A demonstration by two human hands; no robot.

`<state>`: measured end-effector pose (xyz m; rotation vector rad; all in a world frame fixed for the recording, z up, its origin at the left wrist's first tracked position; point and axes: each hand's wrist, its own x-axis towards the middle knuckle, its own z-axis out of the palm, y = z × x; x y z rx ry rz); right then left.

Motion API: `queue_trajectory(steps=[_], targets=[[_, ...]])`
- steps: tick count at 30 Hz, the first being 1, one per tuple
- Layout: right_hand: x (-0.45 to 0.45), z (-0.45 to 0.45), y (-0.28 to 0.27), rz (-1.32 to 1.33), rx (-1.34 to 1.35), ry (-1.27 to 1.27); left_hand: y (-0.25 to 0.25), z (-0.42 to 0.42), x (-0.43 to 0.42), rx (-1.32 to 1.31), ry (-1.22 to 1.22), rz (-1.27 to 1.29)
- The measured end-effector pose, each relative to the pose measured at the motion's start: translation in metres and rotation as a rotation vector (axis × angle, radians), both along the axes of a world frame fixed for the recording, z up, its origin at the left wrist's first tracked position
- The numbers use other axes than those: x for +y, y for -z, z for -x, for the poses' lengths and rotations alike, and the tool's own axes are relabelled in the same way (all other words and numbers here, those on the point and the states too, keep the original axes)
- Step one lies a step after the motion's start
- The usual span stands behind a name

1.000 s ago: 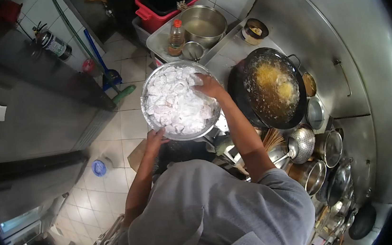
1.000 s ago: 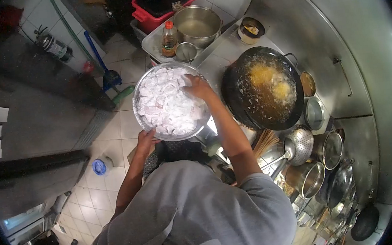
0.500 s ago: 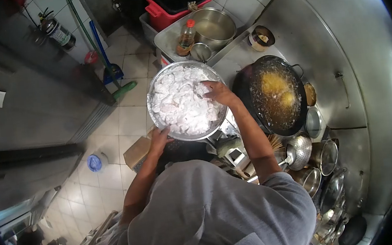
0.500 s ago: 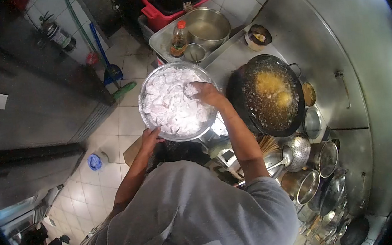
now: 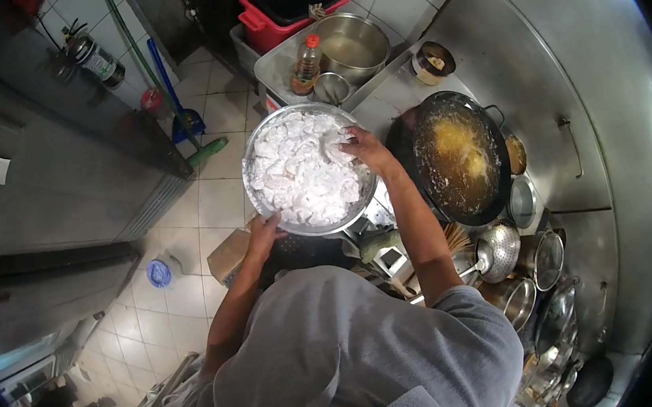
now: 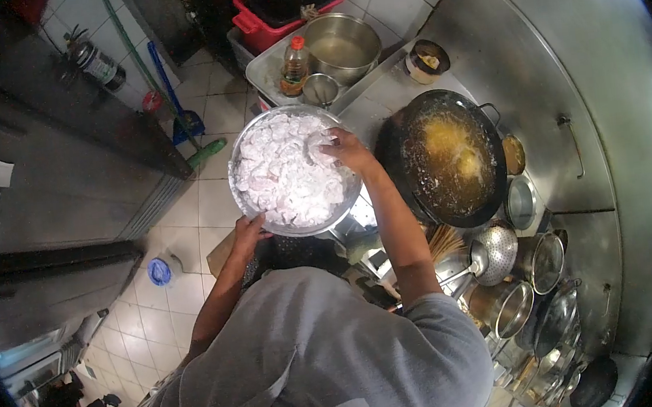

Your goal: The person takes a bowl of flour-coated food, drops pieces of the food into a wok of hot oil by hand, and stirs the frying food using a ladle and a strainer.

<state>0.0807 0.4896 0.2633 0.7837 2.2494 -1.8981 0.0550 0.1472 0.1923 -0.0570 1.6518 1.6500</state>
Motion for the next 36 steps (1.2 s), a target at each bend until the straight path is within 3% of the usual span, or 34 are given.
queue_trajectory(steps=[3,5,9,11,12,14,15,16,18,25,27,31,33,36], targets=[[0.004,0.001,0.019,-0.125,0.179,0.003,0.003,0.002,-0.001,-0.005,0.006,0.011],[0.005,-0.004,0.012,0.316,0.082,0.045,0.005,0.001,-0.002,0.004,0.012,-0.011],[0.002,-0.008,0.015,0.467,0.174,0.125,0.005,0.000,-0.001,0.059,0.002,-0.003],[0.002,-0.007,0.028,0.054,0.070,0.100,0.005,-0.001,-0.001,0.036,0.001,-0.009],[0.000,-0.010,0.030,0.054,0.067,0.105,0.008,-0.001,-0.002,0.034,0.006,-0.008],[-0.003,-0.011,0.029,-0.492,0.049,0.038,0.008,0.003,-0.003,-0.009,0.024,0.003],[0.002,-0.006,0.041,-0.271,0.020,0.085,0.007,0.003,-0.002,-0.007,0.022,0.002],[0.002,-0.007,0.046,-0.270,0.020,0.084,0.006,0.002,-0.002,0.000,0.013,-0.002],[-0.004,-0.011,0.031,0.126,0.193,0.162,0.003,0.000,-0.003,0.006,0.011,-0.003],[0.002,-0.019,0.035,-0.161,0.244,0.058,0.009,0.000,-0.004,0.022,0.016,-0.042],[-0.010,-0.025,-0.005,0.422,0.260,0.159,0.011,0.001,-0.002,0.031,0.020,-0.051],[-0.018,-0.037,-0.031,0.456,0.287,0.192,0.013,0.001,-0.005,0.042,0.024,-0.020],[-0.013,-0.042,-0.023,0.193,0.229,0.132,0.013,0.002,-0.004,0.052,0.039,-0.018],[-0.008,-0.053,-0.017,0.007,0.265,0.096,0.016,0.003,-0.004,0.013,0.044,-0.046]])
